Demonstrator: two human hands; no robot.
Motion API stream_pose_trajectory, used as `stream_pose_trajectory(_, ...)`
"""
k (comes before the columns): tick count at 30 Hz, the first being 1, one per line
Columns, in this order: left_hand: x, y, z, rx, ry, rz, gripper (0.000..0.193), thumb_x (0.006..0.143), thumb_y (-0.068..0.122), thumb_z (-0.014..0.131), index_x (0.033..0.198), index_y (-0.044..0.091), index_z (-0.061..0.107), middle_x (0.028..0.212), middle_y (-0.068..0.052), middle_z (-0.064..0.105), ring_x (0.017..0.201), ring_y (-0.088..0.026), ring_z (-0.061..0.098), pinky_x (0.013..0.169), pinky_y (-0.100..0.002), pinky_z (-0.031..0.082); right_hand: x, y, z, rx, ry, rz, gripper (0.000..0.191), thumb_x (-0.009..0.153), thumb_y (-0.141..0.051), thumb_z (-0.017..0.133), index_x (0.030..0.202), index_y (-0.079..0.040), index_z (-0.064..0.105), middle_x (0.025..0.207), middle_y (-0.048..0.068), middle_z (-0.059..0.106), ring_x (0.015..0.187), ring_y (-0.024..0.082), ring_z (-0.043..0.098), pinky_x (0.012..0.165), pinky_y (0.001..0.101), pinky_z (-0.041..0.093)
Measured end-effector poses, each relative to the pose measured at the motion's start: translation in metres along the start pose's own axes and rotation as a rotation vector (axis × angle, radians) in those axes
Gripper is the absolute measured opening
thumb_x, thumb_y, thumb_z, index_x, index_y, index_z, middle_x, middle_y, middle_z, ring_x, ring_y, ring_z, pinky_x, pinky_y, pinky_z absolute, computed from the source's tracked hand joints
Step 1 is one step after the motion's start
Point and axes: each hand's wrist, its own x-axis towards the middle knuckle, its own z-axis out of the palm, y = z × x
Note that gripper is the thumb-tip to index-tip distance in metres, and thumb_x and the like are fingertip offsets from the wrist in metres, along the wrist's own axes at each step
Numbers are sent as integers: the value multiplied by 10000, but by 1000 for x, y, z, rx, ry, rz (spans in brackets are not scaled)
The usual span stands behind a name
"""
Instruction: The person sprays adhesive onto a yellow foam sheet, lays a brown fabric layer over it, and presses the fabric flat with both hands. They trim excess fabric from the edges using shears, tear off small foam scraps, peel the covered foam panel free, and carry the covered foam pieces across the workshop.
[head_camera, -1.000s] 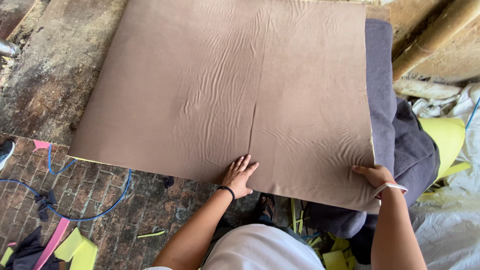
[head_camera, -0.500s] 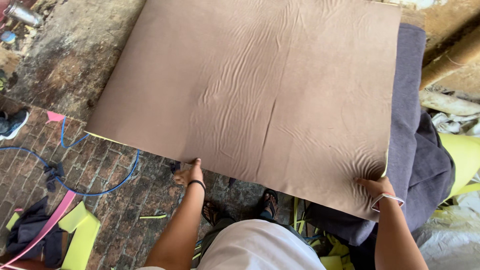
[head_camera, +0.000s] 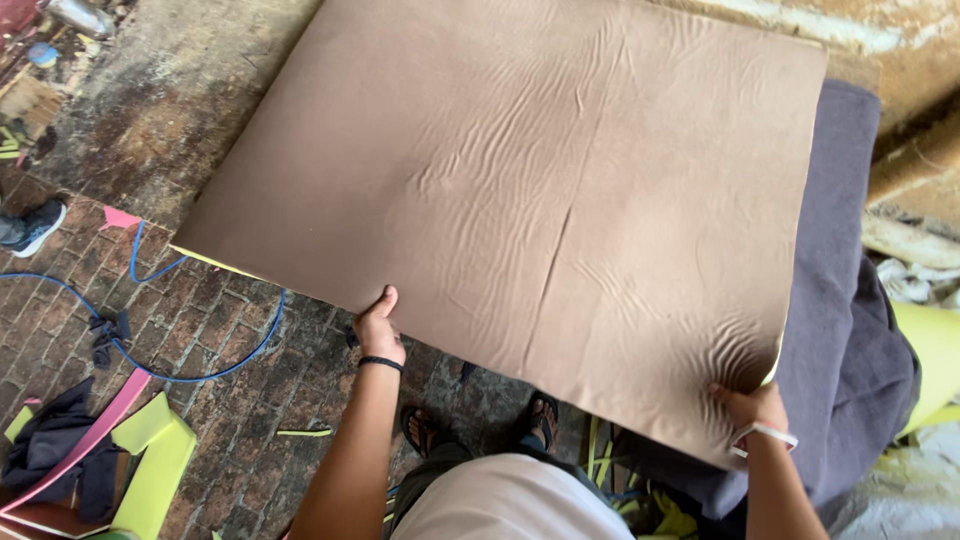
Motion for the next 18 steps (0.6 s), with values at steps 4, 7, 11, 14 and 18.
stream_pose_trajectory(4, 29, 30, -15, -155, 108, 142, 430, 788, 46, 824, 1187, 45, 663, 1194, -53, 699, 1071, -240, 666, 952, -440, 552, -27, -11, 43, 201, 75, -202, 862, 683, -219, 899, 1422, 30, 531, 1260, 251, 709, 1120, 391, 699, 945, 468, 543)
stream_pose_trajectory(7, 55, 56, -38, -226, 87, 241, 435, 769, 37, 821, 1185, 29, 696, 1206, -51, 702, 1066, -251, 669, 972, -438, 544, -34, -36, 78, 126, 88, -191, 843, 693, -294, 937, 1359, 59, 559, 1257, 277, 704, 1149, 407, 699, 962, 473, 551)
stream_pose_trajectory(11, 100, 93, -71, -285, 181, 218, 411, 794, 87, 803, 1192, 44, 708, 1219, -46, 704, 1069, -262, 657, 978, -450, 544, -45, -84, 120, 54, 65, -220, 833, 691, -363, 904, 1360, 5, 571, 1240, 274, 714, 1154, 428, 684, 954, 492, 541)
stream_pose_trajectory(14, 142, 118, -89, -121, 329, 107, 416, 857, 176, 811, 1227, 25, 694, 1281, -62, 693, 1103, -260, 637, 986, -473, 532, -54, -130, 153, 27, 58, -203, 850, 716, -441, 899, 1346, 10, 549, 1218, 293, 702, 1155, 452, 662, 954, 508, 526)
stream_pose_trajectory(18, 196, 142, -101, 282, 403, -150, 562, 858, 179, 778, 1377, 105, 576, 1405, -69, 585, 1192, -286, 537, 978, -578, 471, -57, -199, 188, 156, 50, -251, 936, 677, -432, 881, 1391, 2, 461, 1201, 296, 698, 1093, 432, 694, 924, 493, 552)
